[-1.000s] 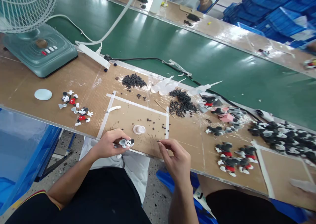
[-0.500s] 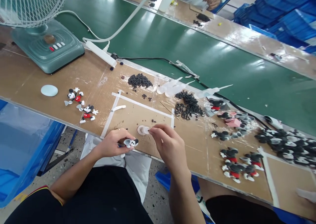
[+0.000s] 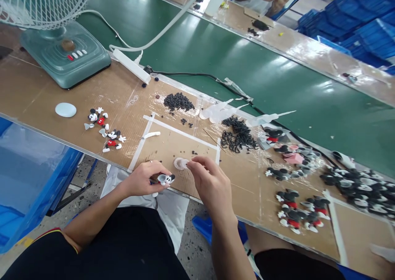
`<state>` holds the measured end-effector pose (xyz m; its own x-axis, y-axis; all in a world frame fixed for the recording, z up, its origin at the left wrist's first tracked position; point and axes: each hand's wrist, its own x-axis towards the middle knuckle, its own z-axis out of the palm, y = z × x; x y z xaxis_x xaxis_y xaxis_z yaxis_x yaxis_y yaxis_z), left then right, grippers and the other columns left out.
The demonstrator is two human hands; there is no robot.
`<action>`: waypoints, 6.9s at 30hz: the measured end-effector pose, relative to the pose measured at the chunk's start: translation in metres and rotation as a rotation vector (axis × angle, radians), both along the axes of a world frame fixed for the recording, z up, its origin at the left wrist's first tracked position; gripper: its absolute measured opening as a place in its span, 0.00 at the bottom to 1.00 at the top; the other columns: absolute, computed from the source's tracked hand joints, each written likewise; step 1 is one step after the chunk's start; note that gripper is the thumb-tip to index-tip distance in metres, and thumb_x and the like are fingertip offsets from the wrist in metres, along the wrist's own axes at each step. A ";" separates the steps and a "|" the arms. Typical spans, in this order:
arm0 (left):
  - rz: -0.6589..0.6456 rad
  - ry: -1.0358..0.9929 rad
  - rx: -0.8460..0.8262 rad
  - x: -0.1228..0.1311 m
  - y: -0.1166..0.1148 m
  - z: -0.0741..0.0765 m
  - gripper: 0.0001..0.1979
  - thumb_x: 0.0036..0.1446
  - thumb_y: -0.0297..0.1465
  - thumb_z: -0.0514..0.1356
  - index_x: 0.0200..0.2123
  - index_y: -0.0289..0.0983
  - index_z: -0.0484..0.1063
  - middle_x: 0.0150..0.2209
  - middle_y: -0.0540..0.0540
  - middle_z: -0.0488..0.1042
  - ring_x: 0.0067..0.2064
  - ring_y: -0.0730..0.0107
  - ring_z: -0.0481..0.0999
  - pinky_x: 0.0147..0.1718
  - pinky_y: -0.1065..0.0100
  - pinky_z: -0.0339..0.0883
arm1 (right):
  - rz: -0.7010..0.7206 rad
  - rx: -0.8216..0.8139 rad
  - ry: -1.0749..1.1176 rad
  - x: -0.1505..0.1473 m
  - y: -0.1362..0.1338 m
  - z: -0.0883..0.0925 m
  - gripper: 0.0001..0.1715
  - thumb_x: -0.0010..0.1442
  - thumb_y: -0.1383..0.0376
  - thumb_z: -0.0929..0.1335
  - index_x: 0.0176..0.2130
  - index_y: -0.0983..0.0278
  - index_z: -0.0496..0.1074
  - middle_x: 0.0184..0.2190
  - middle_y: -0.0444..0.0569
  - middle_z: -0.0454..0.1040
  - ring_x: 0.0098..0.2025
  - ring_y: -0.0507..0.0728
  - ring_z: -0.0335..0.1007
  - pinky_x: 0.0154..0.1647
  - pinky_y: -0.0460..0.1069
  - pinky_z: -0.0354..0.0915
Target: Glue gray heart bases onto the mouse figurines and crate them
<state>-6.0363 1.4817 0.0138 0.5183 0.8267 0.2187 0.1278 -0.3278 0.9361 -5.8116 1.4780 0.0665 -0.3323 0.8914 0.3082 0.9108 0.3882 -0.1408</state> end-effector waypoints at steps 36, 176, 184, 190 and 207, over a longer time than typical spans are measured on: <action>0.262 -0.064 0.187 0.008 -0.025 -0.001 0.12 0.60 0.26 0.63 0.47 0.35 0.71 0.42 0.43 0.73 0.40 0.71 0.76 0.37 0.71 0.73 | -0.054 -0.235 0.858 -0.031 -0.075 0.001 0.07 0.61 0.73 0.69 0.37 0.61 0.69 0.37 0.48 0.77 0.38 0.54 0.77 0.39 0.48 0.71; 0.105 0.304 0.579 0.007 -0.035 0.056 0.10 0.63 0.23 0.55 0.48 0.31 0.68 0.35 0.44 0.73 0.38 0.67 0.73 0.37 0.69 0.74 | 0.117 -0.214 0.816 -0.030 -0.083 0.005 0.12 0.59 0.79 0.70 0.38 0.63 0.73 0.35 0.48 0.79 0.36 0.52 0.77 0.38 0.44 0.72; 0.099 0.287 0.692 0.008 -0.031 0.058 0.11 0.64 0.22 0.55 0.50 0.28 0.68 0.38 0.42 0.75 0.39 0.67 0.73 0.42 0.65 0.74 | 0.023 -0.224 0.910 -0.029 -0.086 0.006 0.12 0.58 0.76 0.72 0.40 0.61 0.74 0.38 0.48 0.80 0.39 0.55 0.79 0.40 0.47 0.74; 0.111 0.330 0.684 0.010 -0.031 0.060 0.11 0.64 0.22 0.55 0.49 0.29 0.68 0.37 0.43 0.75 0.38 0.67 0.72 0.41 0.66 0.74 | 0.022 -0.162 0.841 -0.033 -0.083 0.007 0.12 0.59 0.77 0.71 0.39 0.61 0.74 0.36 0.47 0.80 0.36 0.55 0.79 0.37 0.48 0.74; 0.016 0.254 0.557 0.005 -0.026 0.065 0.11 0.63 0.23 0.56 0.49 0.31 0.69 0.38 0.43 0.75 0.40 0.67 0.73 0.41 0.68 0.73 | 0.186 -0.104 0.750 -0.026 -0.077 0.014 0.13 0.58 0.77 0.72 0.41 0.62 0.75 0.34 0.48 0.81 0.35 0.55 0.80 0.34 0.47 0.75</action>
<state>-6.0308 1.4557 0.0786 0.5995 0.6317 0.4915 0.3331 -0.7552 0.5645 -5.8379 1.4012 0.0804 -0.2151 0.8779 0.4278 0.4790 0.4766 -0.7372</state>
